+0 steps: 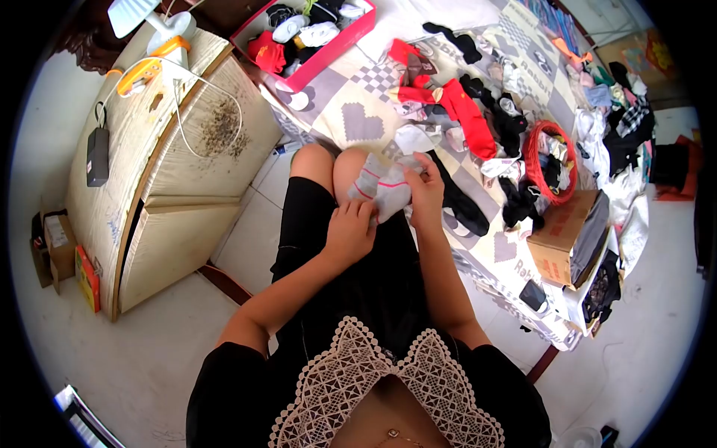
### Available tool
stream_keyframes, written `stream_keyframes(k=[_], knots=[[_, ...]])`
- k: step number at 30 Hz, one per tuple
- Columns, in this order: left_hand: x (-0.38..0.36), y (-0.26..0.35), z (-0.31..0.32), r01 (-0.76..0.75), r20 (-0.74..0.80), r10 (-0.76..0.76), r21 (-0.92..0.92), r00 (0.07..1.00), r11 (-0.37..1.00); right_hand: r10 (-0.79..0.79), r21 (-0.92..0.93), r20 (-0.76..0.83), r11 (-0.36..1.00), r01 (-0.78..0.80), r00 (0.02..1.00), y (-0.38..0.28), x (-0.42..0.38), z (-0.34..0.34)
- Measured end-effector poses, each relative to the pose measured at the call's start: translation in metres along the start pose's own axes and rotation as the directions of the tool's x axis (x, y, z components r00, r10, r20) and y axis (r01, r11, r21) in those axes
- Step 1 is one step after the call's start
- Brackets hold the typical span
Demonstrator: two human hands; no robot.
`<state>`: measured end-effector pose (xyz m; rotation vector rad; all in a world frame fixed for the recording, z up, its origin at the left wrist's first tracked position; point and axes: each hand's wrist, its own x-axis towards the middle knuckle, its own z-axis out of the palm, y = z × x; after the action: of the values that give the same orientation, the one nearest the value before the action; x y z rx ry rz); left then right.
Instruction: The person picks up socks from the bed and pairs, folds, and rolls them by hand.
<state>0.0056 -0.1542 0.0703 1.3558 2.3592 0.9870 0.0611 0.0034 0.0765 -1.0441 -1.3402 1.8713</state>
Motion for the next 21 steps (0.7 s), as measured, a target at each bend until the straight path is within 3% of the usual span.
stream_keyframes(k=[3,4,5,6,8,9,11,12,13,14,15,16,18,19,20,21], knots=[[-0.002,-0.009,-0.006,0.049,0.113,-0.035,-0.125,0.993,0.991,-0.016,-0.14,0.007,0.99,0.017,1.0,-0.015,-0.003,0.006],[-0.006,-0.011,-0.007,0.237,0.202,-0.17,-0.381,0.964,0.893,-0.101,-0.187,-0.011,0.978,0.097,0.995,-0.018,-0.004,0.012],[-0.01,-0.012,-0.007,0.413,0.322,-0.267,-0.585,0.908,0.698,-0.187,-0.234,-0.026,0.956,0.176,0.982,-0.019,-0.004,0.018],[-0.013,-0.017,-0.003,0.414,0.324,-0.268,-0.583,0.908,0.699,-0.186,-0.233,-0.027,0.957,0.174,0.982,-0.015,-0.002,0.023],[-0.023,-0.033,0.016,0.692,0.585,-0.386,-0.675,0.713,0.255,-0.427,-0.65,0.211,0.611,0.453,0.879,-0.003,0.004,0.029],[-0.03,-0.042,0.025,0.692,0.586,-0.385,-0.675,0.713,0.256,-0.427,-0.65,0.21,0.611,0.452,0.879,0.018,0.009,0.025],[-0.04,-0.058,0.036,0.664,0.549,-0.376,-0.643,0.747,0.38,-0.307,-0.573,0.418,0.641,0.51,0.855,0.066,0.023,0.014],[-0.036,-0.056,0.029,0.661,0.545,-0.376,-0.645,0.749,0.383,-0.239,-0.567,0.365,0.71,0.418,0.9,0.066,0.021,0.012],[-0.034,-0.055,0.021,0.65,0.512,-0.41,-0.501,0.755,0.572,-0.239,-0.565,0.37,0.709,0.422,0.898,0.065,0.018,0.01],[-0.034,-0.051,0.013,0.612,0.474,-0.437,-0.321,0.764,0.722,-0.378,-0.61,0.253,0.652,0.45,0.89,0.064,0.014,0.006],[-0.031,-0.045,0.005,0.613,0.473,-0.438,-0.323,0.764,0.721,-0.515,-0.659,0.135,0.592,0.464,0.847,0.065,0.012,0.001],[-0.028,-0.039,-0.002,0.578,0.452,-0.433,-0.254,0.78,0.775,-0.516,-0.66,0.136,0.59,0.466,0.846,0.066,0.012,-0.004],[-0.026,-0.038,-0.002,0.536,0.434,-0.422,-0.183,0.796,0.824,-0.351,-0.804,-0.06,0.572,0.163,0.934,0.072,0.012,-0.016],[-0.028,-0.041,0.002,0.522,0.425,-0.408,-0.196,0.808,0.83,-0.352,-0.805,-0.064,0.571,0.161,0.934,0.075,0.014,-0.024],[-0.028,-0.044,0.005,0.508,0.416,-0.394,-0.209,0.819,0.835,0.027,-0.571,-0.155,0.813,-0.112,0.988,0.076,0.016,-0.031],[-0.027,-0.042,0.003,0.507,0.417,-0.392,-0.21,0.82,0.836,0.223,-0.421,-0.138,0.869,-0.261,0.965,0.078,0.017,-0.037]])
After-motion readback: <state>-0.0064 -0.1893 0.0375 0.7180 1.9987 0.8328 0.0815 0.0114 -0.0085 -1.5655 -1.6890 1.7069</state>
